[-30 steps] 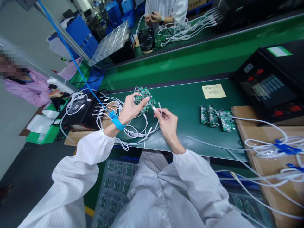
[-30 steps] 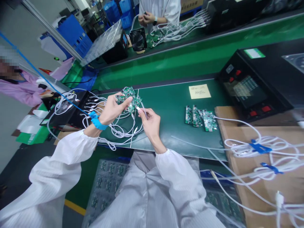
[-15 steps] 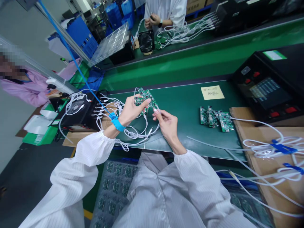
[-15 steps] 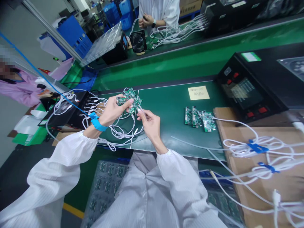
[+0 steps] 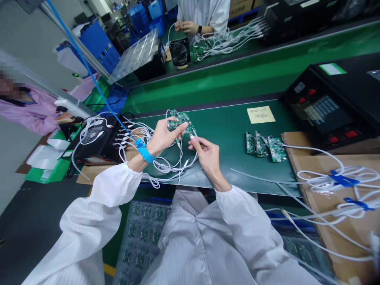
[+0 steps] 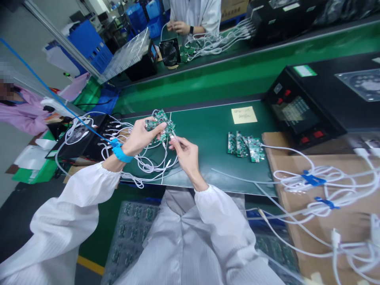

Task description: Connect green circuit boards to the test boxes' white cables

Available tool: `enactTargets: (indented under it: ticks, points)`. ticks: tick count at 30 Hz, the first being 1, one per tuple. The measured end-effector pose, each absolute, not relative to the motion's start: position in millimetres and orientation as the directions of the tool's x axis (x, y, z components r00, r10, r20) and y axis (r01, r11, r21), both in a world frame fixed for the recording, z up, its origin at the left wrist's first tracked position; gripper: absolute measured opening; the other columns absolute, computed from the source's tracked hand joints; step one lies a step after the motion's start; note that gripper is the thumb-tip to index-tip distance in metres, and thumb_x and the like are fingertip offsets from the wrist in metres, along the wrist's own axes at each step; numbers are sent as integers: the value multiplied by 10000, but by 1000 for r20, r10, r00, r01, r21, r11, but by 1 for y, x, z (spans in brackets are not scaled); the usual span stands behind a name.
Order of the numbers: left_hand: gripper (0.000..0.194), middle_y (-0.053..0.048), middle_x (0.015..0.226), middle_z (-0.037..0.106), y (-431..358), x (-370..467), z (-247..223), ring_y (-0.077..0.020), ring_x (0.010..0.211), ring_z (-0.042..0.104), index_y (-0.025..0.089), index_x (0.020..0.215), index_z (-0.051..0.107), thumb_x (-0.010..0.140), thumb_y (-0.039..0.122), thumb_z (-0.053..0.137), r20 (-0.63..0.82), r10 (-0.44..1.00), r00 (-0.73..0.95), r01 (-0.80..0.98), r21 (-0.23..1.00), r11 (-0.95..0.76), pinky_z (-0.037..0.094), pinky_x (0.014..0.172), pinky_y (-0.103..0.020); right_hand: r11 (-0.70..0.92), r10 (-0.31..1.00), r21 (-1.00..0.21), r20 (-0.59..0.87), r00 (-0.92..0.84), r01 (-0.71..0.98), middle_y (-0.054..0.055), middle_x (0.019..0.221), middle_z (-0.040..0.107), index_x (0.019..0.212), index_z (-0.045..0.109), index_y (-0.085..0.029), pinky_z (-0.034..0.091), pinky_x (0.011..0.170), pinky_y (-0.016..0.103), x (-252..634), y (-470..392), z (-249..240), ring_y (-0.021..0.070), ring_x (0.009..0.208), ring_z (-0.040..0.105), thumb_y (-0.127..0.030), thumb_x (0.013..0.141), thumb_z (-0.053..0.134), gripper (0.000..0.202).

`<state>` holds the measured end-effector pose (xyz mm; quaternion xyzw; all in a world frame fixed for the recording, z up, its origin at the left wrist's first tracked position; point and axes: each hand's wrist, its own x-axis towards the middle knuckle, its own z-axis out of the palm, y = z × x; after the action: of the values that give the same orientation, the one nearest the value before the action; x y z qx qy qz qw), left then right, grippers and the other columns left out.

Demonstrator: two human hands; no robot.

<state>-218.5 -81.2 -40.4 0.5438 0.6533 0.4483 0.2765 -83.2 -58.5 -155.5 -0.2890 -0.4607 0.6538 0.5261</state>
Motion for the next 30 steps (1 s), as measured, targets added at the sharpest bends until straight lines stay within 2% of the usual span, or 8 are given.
enactTargets:
  ticks: [3,6,10,15,18,21,25,30]
  points:
    - [391,-29,665,646,-83,-221,-33,-123,579,569,158,740,632,849,496,796,134,965,-227,499,866,-3,450,571,-260,-82,952,-895,60,-299,-439,66,961,772,1081,767,-201,596,845,371,-80,-57,-158,194,822,725,-628,854,736,485]
    - [388,-34,679,645,-84,-227,-30,-127,587,561,167,754,626,862,506,782,153,963,-223,511,859,-18,450,587,-272,-173,958,-876,-44,-283,-451,98,1034,766,1272,689,-187,594,838,373,-82,-50,-163,221,902,735,-797,850,609,746]
    - [405,-17,654,618,-82,-230,-31,-126,568,542,182,782,595,852,531,790,159,961,-227,513,858,-21,451,595,-283,-287,904,-862,-99,-416,-417,116,1006,769,1319,674,-184,608,822,388,-88,-35,-156,245,910,743,-939,802,450,942]
    - [354,-21,719,656,-75,-226,-39,-149,629,605,174,853,659,889,517,740,178,963,-204,559,829,-35,494,628,-288,-358,721,-824,54,-690,-438,106,964,760,1144,751,-196,613,871,407,-92,-22,-125,241,926,734,-881,837,508,789]
    - [289,-63,930,732,-71,-226,-45,-201,870,693,171,932,720,916,460,711,250,947,-201,630,774,-70,558,801,-324,-335,726,-806,110,-679,-489,75,960,750,1080,749,-206,615,864,396,-96,-17,-120,217,891,722,-737,790,740,605]
    - [246,-95,1121,738,-69,-230,-49,-232,1105,676,174,1025,756,905,388,734,285,945,-163,694,714,-96,534,997,-365,-301,775,-794,120,-620,-528,58,946,744,1005,749,-206,614,858,385,-100,-15,-125,197,875,703,-684,775,788,532]
    - [284,-97,1090,747,-66,-237,-54,-218,1045,692,155,1127,743,885,302,757,274,955,-116,725,680,-107,534,1002,-383,-342,780,-791,62,-622,-508,64,914,743,969,752,-190,608,863,384,-101,-13,-128,204,898,692,-701,789,765,542]
    - [168,-81,1055,762,-63,-238,-52,-222,1048,688,184,1001,776,891,311,757,277,958,-78,720,680,-138,537,968,-386,-391,777,-772,15,-629,-501,79,902,730,935,741,-180,600,865,384,-97,-14,-123,216,929,690,-688,801,766,526]
